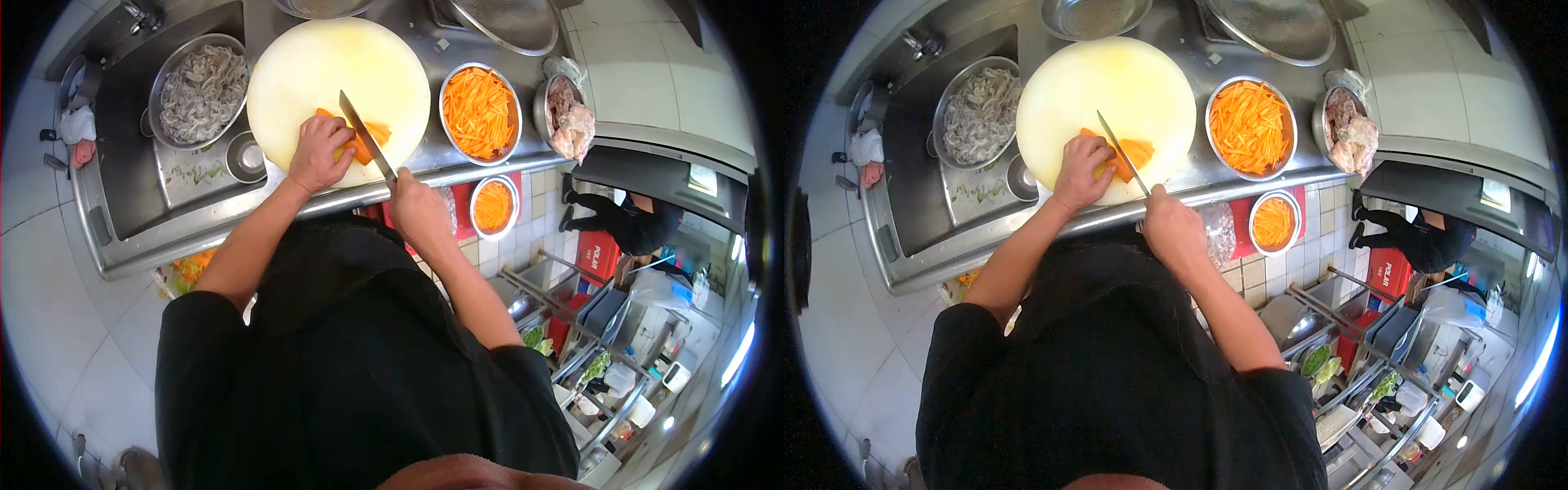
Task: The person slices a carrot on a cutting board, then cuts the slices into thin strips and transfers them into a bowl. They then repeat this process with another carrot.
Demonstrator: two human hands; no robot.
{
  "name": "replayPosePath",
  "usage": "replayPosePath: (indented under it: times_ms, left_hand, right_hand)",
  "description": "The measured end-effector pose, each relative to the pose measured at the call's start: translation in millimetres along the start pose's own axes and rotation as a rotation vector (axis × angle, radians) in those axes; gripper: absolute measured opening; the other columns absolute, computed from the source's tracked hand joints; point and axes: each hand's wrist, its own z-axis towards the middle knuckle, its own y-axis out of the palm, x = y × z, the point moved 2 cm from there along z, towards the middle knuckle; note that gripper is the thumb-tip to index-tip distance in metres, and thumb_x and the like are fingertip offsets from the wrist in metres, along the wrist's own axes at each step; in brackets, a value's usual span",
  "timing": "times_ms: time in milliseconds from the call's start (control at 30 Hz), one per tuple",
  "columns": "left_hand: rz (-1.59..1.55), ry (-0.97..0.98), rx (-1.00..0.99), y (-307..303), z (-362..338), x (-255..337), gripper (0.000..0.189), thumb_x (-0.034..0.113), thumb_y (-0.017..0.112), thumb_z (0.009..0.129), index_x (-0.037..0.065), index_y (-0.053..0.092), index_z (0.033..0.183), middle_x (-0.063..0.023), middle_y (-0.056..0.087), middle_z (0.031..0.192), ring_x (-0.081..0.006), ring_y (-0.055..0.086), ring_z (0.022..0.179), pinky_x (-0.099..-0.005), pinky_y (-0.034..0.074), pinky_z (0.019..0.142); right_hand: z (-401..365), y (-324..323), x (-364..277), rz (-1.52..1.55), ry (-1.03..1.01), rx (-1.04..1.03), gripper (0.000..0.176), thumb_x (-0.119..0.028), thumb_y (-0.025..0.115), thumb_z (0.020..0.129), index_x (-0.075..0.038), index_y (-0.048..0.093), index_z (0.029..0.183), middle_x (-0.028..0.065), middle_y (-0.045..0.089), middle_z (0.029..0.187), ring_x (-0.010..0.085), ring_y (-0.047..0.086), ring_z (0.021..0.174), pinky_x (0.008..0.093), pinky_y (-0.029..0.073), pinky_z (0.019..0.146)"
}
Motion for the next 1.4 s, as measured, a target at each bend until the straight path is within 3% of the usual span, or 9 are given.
replayPosePath:
  times_ms: [200, 300, 433, 600, 833, 1100, 1400]
  left_hand:
    - [-0.017, 0.017, 0.033, 0, 0, 1, 0.026, 0.021, 0.073, 0.084, 0.008, 0.069, 0.106, -0.0091, 0.062, 0.111, -0.0317, 0.056, 0.111, -0.0475, 0.041, 0.104]
    - [0.020, -0.002, 0.027, 1, -1, 2, 0.026, 0.020, 0.073, 0.083, 0.009, 0.069, 0.106, -0.0093, 0.062, 0.111, -0.0320, 0.056, 0.111, -0.0474, 0.041, 0.103]
    - [-0.027, 0.000, 0.026, 0, -1, -2, 0.025, 0.020, 0.073, 0.083, 0.009, 0.069, 0.105, -0.0090, 0.063, 0.111, -0.0318, 0.057, 0.112, -0.0468, 0.042, 0.103]
    - [-0.015, 0.052, -0.082, -12, 5, -14, 0.024, 0.018, 0.072, 0.084, 0.009, 0.069, 0.106, -0.0084, 0.062, 0.112, -0.0309, 0.057, 0.112, -0.0465, 0.041, 0.103]
    - [0.004, 0.097, -0.046, -14, 7, -12, 0.026, 0.015, 0.072, 0.083, 0.008, 0.068, 0.107, -0.0105, 0.061, 0.112, -0.0330, 0.057, 0.110, -0.0469, 0.042, 0.101]
    - [0.008, 0.072, -0.062, -11, 5, -14, 0.026, 0.015, 0.072, 0.082, 0.007, 0.067, 0.107, -0.0115, 0.061, 0.113, -0.0341, 0.057, 0.112, -0.0468, 0.042, 0.100]
    - [-0.039, 0.064, -0.043, -13, 5, -13, 0.026, 0.014, 0.072, 0.082, 0.007, 0.068, 0.107, -0.0115, 0.061, 0.113, -0.0338, 0.057, 0.112, -0.0462, 0.042, 0.100]
  right_hand:
    - [-25, 0, 1, -0.014, 0.092, -0.084, 0.018, -0.017, 0.056, 0.102, 0.001, 0.058, 0.100, 0.0300, 0.071, 0.081, 0.0478, 0.073, 0.080, 0.0584, 0.057, 0.073]
    - [11, 41, 10, 0.024, -0.031, 0.011, 0.018, -0.017, 0.057, 0.102, 0.001, 0.057, 0.101, 0.0296, 0.072, 0.083, 0.0471, 0.073, 0.081, 0.0573, 0.058, 0.073]
    - [31, 52, 1, -0.009, 0.023, 0.004, 0.018, -0.017, 0.056, 0.102, 0.001, 0.056, 0.101, 0.0281, 0.073, 0.083, 0.0461, 0.074, 0.081, 0.0558, 0.059, 0.075]
    - [21, 27, -7, -0.045, 0.055, -0.011, 0.018, -0.017, 0.056, 0.102, 0.000, 0.057, 0.100, 0.0281, 0.073, 0.083, 0.0465, 0.074, 0.080, 0.0559, 0.059, 0.075]
    - [-30, -6, -10, -0.021, 0.059, -0.015, 0.021, -0.018, 0.056, 0.103, 0.003, 0.058, 0.101, 0.0294, 0.071, 0.077, 0.0481, 0.073, 0.078, 0.0581, 0.057, 0.074]
    - [32, 53, -4, -0.009, 0.022, 0.035, 0.021, -0.018, 0.054, 0.105, 0.001, 0.059, 0.101, 0.0290, 0.072, 0.080, 0.0467, 0.074, 0.078, 0.0561, 0.058, 0.073]
    - [-13, -2, -15, -0.024, 0.068, -0.033, 0.021, -0.019, 0.056, 0.103, 0.001, 0.059, 0.099, 0.0292, 0.072, 0.080, 0.0478, 0.073, 0.079, 0.0573, 0.058, 0.074]
